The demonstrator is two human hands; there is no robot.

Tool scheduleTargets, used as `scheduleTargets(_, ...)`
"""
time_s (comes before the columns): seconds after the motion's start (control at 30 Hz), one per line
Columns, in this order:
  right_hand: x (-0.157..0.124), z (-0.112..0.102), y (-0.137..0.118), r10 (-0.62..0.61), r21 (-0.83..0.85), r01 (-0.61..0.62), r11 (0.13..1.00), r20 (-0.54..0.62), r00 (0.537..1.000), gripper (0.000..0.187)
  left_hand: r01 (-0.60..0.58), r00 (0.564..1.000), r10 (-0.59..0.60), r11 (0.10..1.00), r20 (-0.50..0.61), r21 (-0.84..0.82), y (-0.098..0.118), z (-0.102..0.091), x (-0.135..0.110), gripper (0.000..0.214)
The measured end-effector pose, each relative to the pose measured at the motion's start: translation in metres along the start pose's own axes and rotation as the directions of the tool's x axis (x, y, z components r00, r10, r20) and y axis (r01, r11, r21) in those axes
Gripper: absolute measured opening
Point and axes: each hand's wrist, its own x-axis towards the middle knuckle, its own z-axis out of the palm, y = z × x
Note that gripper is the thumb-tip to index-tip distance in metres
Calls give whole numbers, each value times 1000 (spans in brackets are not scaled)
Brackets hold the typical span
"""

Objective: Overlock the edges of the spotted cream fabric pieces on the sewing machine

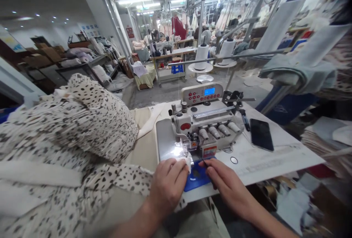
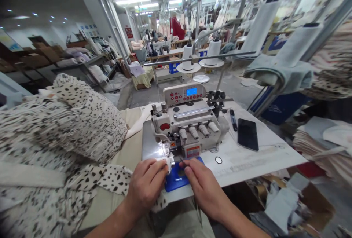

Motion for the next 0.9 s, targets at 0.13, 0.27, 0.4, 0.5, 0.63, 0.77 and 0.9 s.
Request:
scheduleTargets(0.13,7,-2,-10,-99,-358,102,928,25,995,34,25,1000,-25,1000,4,6,3,2,2,7)
scheduleTargets(0.27,11,-1,-14,-228,-641,182,745,11,973,38,48,998,-49,998,25,33,4,4,0,8)
scheduleTargets(0.4,13,0,-24,-249,-773,208,599,67,966,37,54,998,-56,997,36,56,4,5,-4,14)
scheduleTargets(0.5,13,2,-32,-216,-815,212,539,109,970,34,44,999,-45,997,20,58,4,5,-4,13)
scheduleTargets(0.63,16,5,-35,-177,-854,187,485,113,978,31,38,999,-38,997,8,63,4,2,-1,13)
scheduleTargets(0.77,19,8,-31,-195,-863,187,469,106,975,30,40,999,-41,998,20,43,4,1,-1,14)
scheduleTargets(0.9,19,10,-28,-237,-867,195,458,92,967,29,39,999,-40,998,20,49,5,3,-3,16)
